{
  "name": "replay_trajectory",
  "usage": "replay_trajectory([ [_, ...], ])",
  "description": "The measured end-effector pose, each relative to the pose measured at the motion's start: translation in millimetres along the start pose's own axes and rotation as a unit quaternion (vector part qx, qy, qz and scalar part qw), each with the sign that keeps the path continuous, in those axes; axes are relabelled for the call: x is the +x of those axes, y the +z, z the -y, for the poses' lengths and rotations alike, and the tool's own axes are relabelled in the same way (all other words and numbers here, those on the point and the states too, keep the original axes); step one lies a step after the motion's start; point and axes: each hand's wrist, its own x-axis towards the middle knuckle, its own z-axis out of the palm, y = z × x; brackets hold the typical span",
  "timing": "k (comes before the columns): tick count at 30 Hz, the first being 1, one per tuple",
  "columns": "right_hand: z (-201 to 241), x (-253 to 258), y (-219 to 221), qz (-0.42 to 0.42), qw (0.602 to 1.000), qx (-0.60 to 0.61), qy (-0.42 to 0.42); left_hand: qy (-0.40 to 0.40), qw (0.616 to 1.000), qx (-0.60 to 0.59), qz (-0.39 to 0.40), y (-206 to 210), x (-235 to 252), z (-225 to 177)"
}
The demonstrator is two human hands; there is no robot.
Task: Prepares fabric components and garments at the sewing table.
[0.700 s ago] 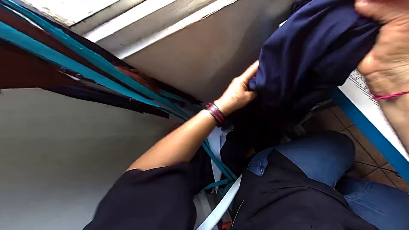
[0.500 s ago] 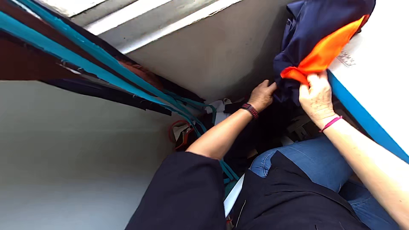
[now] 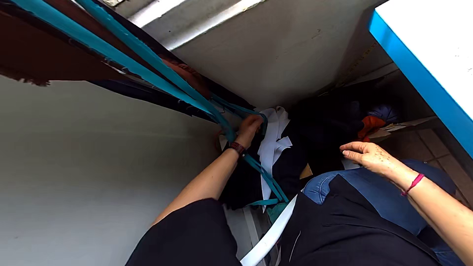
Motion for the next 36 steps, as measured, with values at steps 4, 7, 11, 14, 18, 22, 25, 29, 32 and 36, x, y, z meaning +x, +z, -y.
replay_trajectory([
  [4,-5,-7,12,0.042,0.998,-0.046,-0.020,-0.119,0.947,0.283,0.091,-33,-40,38],
  [7,-13,-16,9,0.033,0.997,-0.067,-0.006,-0.049,0.921,0.386,0.003,-19,-63,40],
  [11,-16,-26,9,0.021,0.996,-0.087,0.010,0.090,0.930,0.356,-0.006,23,-70,27],
  [14,-15,-31,10,0.026,0.996,-0.089,0.006,-0.051,0.953,0.299,0.028,45,-60,18],
  [18,-17,-35,14,0.023,0.998,-0.052,0.009,-0.120,0.990,0.072,-0.007,55,-43,20],
  [22,-20,-36,15,0.022,0.999,-0.029,0.026,-0.249,0.958,-0.140,-0.029,56,-23,12],
  [25,-22,-37,14,0.026,0.999,-0.023,0.033,-0.312,0.922,-0.200,0.112,43,-21,1],
  [29,-21,-36,12,0.020,0.999,-0.014,0.034,-0.208,0.957,-0.166,0.115,39,-31,-9],
  [32,-11,-37,8,0.020,0.999,-0.021,0.027,-0.112,0.964,-0.232,0.068,30,-19,-8],
  [36,15,-44,-4,0.011,0.998,-0.024,-0.050,-0.025,0.889,-0.411,0.199,15,-10,-43],
])
